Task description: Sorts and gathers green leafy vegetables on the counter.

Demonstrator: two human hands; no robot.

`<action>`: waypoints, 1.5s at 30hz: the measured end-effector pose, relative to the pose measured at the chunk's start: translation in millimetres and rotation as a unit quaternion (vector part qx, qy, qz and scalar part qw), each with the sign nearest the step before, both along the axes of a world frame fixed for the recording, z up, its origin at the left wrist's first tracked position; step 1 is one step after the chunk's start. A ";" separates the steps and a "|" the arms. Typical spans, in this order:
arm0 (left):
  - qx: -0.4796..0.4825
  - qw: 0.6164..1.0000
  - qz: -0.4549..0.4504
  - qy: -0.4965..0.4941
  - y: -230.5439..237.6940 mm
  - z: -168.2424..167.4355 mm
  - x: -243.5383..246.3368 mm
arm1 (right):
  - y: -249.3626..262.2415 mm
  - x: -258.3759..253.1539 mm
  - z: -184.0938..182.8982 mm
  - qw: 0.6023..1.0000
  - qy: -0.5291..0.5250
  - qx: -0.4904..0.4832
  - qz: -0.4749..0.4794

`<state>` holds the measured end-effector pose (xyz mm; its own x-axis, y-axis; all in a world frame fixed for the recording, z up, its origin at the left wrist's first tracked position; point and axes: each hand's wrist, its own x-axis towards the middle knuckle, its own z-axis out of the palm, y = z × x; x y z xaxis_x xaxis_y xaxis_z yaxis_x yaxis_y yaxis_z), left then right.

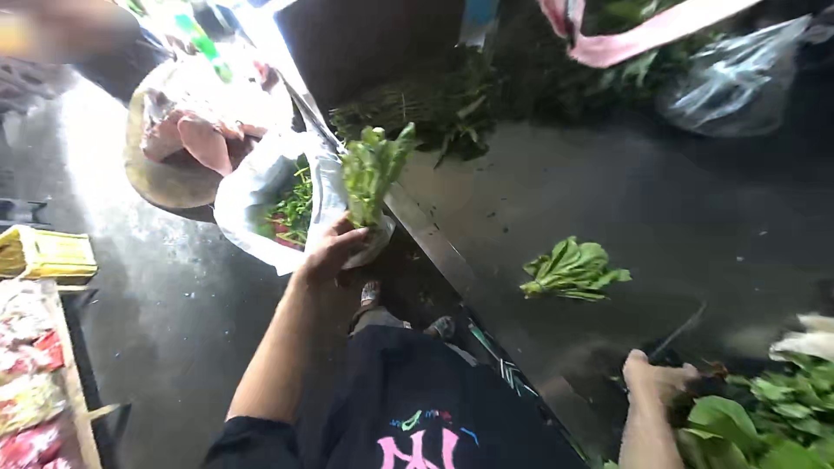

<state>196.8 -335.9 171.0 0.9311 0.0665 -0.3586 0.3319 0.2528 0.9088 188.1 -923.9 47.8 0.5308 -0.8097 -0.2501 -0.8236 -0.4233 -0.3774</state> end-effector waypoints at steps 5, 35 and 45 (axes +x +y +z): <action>0.139 0.988 0.064 0.009 137.7 -5.9 -9.5 | 35.7 -3.7 13.5 1.000 -0.014 -0.002 -0.023; 0.396 0.790 -0.467 -0.043 -261.4 -73.2 91.0 | 90.0 -62.9 31.0 0.998 -0.002 0.048 0.038; 0.018 0.897 -0.427 0.118 -319.6 -89.5 86.8 | 70.1 -88.9 28.2 0.989 -0.063 0.068 0.114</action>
<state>283.6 -655.5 81.5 0.5469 -0.6183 -0.5645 0.5750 -0.2128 0.7900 99.2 -853.8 75.9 0.7291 -0.6293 -0.2690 -0.6559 -0.5304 -0.5370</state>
